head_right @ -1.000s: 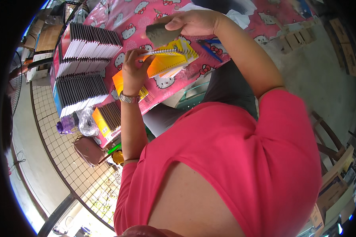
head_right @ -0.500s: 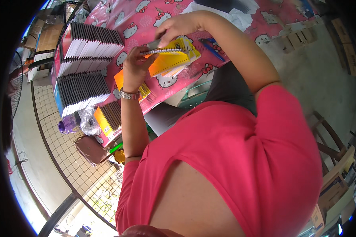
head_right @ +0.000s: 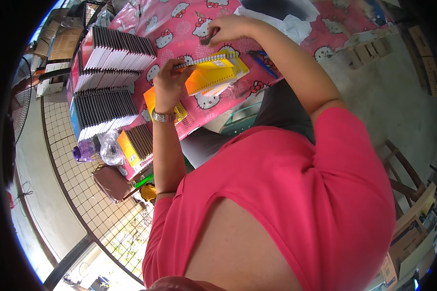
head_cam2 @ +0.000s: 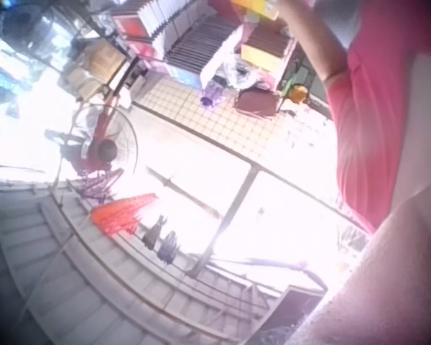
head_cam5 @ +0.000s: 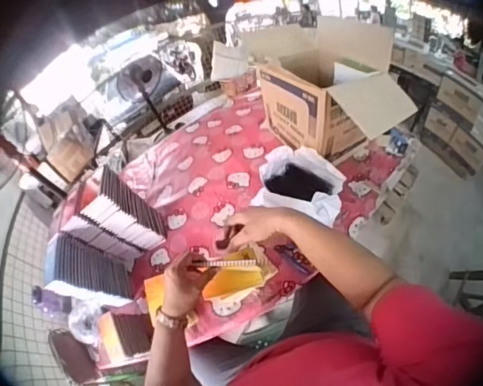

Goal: The person applies adhesive tape to the spiral bindings of yellow notepads by hand and using a tape dispenser.

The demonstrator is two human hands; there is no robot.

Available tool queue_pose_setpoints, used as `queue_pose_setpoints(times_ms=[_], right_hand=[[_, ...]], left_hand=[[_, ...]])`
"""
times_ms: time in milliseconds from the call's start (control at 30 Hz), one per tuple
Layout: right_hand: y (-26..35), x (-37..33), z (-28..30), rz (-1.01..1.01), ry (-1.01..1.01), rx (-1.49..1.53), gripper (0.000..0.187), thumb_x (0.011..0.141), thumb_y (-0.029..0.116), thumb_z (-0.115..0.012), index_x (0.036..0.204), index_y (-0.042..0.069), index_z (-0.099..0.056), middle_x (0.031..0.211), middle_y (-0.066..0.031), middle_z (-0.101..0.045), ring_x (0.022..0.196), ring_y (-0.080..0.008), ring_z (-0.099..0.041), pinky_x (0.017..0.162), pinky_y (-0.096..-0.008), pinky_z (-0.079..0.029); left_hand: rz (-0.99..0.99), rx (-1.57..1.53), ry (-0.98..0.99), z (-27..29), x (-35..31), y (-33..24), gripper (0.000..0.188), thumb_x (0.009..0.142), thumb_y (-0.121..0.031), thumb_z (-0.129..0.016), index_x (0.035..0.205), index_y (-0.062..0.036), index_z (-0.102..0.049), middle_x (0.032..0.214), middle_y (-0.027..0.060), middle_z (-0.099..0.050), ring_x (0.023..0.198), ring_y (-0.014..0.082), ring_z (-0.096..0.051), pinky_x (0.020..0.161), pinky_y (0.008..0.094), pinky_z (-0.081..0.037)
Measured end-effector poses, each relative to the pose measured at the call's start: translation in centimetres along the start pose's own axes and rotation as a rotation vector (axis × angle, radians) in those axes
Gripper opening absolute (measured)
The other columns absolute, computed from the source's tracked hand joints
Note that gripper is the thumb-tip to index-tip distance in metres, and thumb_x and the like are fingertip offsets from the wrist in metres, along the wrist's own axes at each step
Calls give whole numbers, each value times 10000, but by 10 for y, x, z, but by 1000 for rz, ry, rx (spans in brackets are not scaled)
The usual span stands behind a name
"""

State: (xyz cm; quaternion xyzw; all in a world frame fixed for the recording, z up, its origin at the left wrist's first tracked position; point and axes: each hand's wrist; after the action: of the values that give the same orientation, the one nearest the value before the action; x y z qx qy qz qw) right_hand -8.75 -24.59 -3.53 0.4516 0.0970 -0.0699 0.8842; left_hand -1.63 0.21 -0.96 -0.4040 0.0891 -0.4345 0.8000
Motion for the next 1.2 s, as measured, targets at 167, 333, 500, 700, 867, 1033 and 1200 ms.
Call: queue_pose_setpoints(times_ms=[167, 333, 500, 700, 867, 1033, 1200], right_hand=[[-65, -25, -49, 120, -582, -272, 585, 815, 298, -727, 1315, 72, -524, 1344, -180, -517, 1189, -329, -530, 1017, -407, -419], [-80, -112, -115, 41, -730, -590, 537, 826, 257, -703, 1302, 77, -532, 1249, -187, -529, 1182, -378, -501, 1001, -458, -415], [-69, -137, -124, 29, -838, -295, 467, 839, 208, -688, 1265, 66, -558, 1191, -154, -543, 1101, -344, -523, 949, -463, -430], [53, -118, -118, 467, -771, -17, 497, 794, 210, -717, 1248, 71, -571, 1206, -129, -532, 1082, -320, -530, 937, -419, -449], [70, -99, -124, 565, -651, -232, 532, 787, 189, -716, 1281, 67, -563, 1269, -110, -528, 1121, -314, -532, 943, -408, -468], [71, -107, -127, 521, -624, -214, 476, 829, 153, -673, 1284, 66, -563, 1238, -102, -552, 1079, -275, -559, 898, -391, -486], [76, -112, -116, 113, -137, 692, 379, 926, 144, -602, 1291, 57, -554, 1124, -73, -594, 1007, -174, -594, 854, -333, -492]], left_hand=[[122, -353, -182, -3, -20, 20, 177, 866, -109, -716, 976, 12, -649, 821, 69, -683, 674, 128, -669, 604, 257, -524], [222, -423, -259, -11, -44, 24, 207, 941, -150, -654, 1047, 25, -623, 800, 60, -662, 668, 116, -666, 591, 249, -535], [120, -329, -313, -22, -43, 17, 205, 945, -135, -646, 1072, 24, -625, 818, 58, -674, 686, 113, -666, 591, 246, -530], [152, -475, -306, -29, -48, 31, 198, 911, -55, -660, 1081, 44, -637, 837, 66, -697, 699, 101, -666, 613, 234, -521], [83, -345, -349, -27, -53, 22, 187, 876, 0, -663, 1056, 52, -660, 793, 62, -697, 698, 93, -663, 614, 242, -523], [71, -143, -383, -28, -56, 20, 193, 833, 46, -662, 1024, 36, -688, 759, 76, -693, 670, 100, -649, 594, 254, -509], [-21, -110, -474, -35, -60, 27, 194, 821, 52, -672, 1012, 28, -697, 764, 81, -676, 649, 99, -623, 573, 258, -494]])
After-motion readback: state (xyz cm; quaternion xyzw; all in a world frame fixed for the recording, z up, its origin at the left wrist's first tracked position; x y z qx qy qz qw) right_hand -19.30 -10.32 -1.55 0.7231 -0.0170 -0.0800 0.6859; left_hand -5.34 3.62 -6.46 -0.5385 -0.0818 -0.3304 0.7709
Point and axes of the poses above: each hand's wrist, its own x-axis towards the middle knuckle, its own z-axis out of the back of the hand, y = z × x
